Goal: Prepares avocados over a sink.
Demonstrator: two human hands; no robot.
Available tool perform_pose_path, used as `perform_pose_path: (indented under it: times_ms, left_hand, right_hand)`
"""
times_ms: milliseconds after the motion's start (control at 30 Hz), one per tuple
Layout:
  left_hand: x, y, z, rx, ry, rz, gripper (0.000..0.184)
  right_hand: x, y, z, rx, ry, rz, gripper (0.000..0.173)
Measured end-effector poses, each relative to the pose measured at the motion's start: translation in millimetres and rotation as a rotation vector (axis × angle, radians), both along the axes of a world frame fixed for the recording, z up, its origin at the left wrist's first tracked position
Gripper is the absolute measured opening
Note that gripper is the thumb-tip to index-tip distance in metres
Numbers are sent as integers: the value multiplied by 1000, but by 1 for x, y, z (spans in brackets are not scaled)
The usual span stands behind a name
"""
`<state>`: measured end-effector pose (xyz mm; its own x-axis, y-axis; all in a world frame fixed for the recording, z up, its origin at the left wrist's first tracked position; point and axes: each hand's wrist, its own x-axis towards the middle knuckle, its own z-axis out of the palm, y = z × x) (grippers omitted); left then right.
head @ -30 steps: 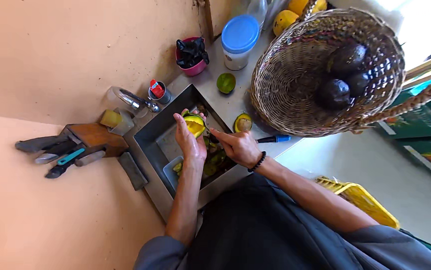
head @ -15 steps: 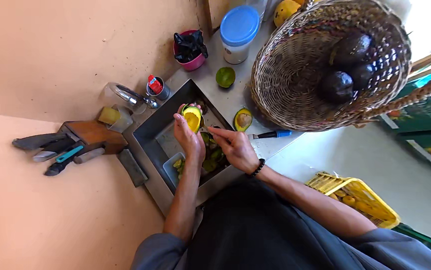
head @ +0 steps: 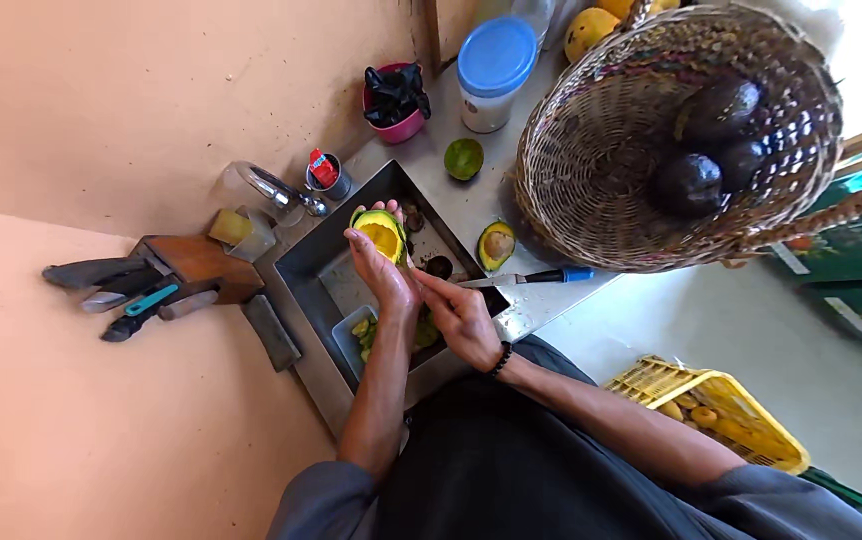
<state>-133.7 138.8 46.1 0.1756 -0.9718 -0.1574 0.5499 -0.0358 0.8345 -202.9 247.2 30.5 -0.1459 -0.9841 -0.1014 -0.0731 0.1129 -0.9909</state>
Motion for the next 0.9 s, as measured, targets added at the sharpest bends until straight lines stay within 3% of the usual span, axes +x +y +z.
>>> perform_pose_path:
  times_ms: [167,233,333,433,600,900]
  left_hand:
    - [9,14,7,-4,233,-196,51]
    - [16,16,3,12,269,-278,54]
    - [27,1,-22,27,241,-280,65]
    - [24,-9,-36,99,-5,-154,67]
    - [6,-11,-42,254,-112,83,80]
    - [3,-3,-28,332,-92,130,81]
  right_hand:
    - [-3,-4,19,259,-531,7,35]
    - [-10,-9,20,305,-563,41,35]
    - [-30,-19,7,193,-66,200,37]
    - [-37,-23,-2,176,360,235,35]
    - [-22,-19,-18,119,481,133,29]
    - [-18,-16,-7,295,-198,77,29]
